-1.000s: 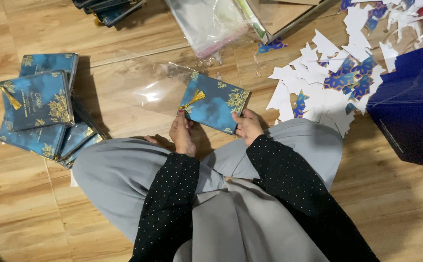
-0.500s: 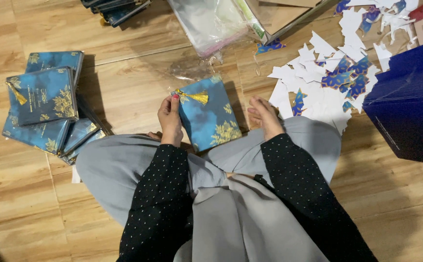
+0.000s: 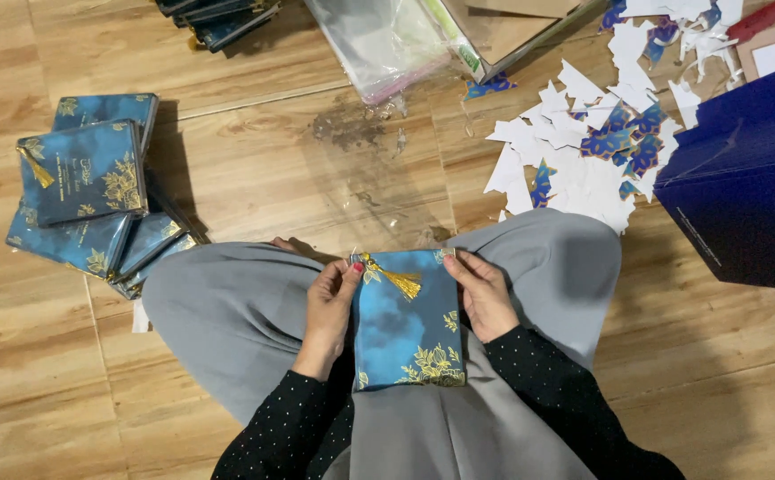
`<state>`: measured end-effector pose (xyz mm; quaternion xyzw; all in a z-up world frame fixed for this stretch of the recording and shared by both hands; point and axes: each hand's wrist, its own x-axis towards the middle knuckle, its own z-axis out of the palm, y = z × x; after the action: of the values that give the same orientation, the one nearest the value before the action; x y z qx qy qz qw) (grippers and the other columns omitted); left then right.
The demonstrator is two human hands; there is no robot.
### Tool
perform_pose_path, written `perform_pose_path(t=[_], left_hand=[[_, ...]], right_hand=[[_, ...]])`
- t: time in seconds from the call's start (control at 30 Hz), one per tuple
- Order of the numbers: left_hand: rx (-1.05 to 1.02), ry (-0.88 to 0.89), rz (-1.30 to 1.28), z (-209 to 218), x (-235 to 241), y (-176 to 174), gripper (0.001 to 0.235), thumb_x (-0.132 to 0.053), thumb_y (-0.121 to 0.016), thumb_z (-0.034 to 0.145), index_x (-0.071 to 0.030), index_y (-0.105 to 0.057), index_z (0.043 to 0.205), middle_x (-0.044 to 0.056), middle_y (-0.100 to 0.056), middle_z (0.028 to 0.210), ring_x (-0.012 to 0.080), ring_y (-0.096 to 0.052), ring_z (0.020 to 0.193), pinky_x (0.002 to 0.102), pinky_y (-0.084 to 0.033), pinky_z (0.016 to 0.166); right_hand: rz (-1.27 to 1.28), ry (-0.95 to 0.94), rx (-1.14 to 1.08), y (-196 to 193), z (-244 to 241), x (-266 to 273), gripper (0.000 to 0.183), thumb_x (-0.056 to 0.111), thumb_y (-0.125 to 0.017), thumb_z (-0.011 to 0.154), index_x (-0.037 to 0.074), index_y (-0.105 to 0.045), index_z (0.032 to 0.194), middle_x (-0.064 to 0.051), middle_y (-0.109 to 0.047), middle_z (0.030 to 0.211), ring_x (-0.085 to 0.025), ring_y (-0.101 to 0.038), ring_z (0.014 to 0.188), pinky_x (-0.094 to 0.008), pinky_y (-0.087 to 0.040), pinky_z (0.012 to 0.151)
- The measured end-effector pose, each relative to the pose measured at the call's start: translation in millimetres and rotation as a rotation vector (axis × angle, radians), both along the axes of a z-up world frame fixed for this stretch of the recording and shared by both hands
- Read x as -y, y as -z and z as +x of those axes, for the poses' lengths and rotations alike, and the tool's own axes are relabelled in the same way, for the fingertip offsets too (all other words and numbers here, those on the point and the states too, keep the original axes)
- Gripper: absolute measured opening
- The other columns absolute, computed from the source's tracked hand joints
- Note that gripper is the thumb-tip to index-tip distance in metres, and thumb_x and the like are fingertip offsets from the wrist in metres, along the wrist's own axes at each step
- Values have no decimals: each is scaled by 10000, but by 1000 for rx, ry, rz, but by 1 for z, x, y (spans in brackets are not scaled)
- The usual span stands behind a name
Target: Packaging small blue books or cards into clear plastic sleeves by hand.
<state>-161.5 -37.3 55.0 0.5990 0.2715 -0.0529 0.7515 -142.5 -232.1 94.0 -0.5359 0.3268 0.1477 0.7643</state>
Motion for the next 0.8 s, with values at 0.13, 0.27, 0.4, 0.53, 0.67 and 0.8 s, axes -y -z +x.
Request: perform_pose_path(t=[0.13,0.27,0.4,0.53,0.67,0.8], left_hand=[[77,-2,3,0,-2,-19,178,-192,-597,870,-25,-616,811,53,-573,632,100,-501,572,205,-450,489],[122,2,-33,1,-2,-27,181,-190,-598,863,-11,-625,851,65,-572,644,115,-528,569,217,-474,502],[102,12,13,1,-5,-34,169,-190,-603,859,-24,-626,837,30,-546,625,89,-509,554,190,-455,502],[93,-8,58,-1,-11,-40,176,-199,-610,856,-26,-631,830,41,-553,620,102,-504,555,206,-446,485],[82,-11,47,5,-11,-28,176,-178,-596,866,-7,-629,846,40,-552,627,99,-492,559,200,-441,499],[99,-16,59,16,-10,-38,184,-196,-596,868,-19,-633,832,24,-526,614,95,-480,555,189,-419,499]], right_hand=[[101,132,-141,-15,0,-1,682,424,-607,786,76,-367,1320,-66,-351,1378,-169,-264,1309,-299,-166,1087],[448,15,-212,-20,17,-17,451,392,-560,826,65,-534,1136,-141,-581,1038,-254,-560,974,-353,-435,880],[615,-97,-221,2,39,-32,355,306,-614,813,63,-621,1072,-130,-647,952,-261,-650,802,-367,-527,765],[263,-59,57,39,38,-22,237,109,-691,772,26,-635,987,-105,-643,712,-179,-660,609,-253,-550,543],[29,-203,349,26,47,-12,504,-51,-658,715,84,-524,1182,-92,-594,944,-136,-632,771,-259,-547,730],[25,-567,558,20,48,4,1062,-266,-610,542,174,-197,1416,-164,-425,1281,-218,-544,1014,-357,-490,868]])
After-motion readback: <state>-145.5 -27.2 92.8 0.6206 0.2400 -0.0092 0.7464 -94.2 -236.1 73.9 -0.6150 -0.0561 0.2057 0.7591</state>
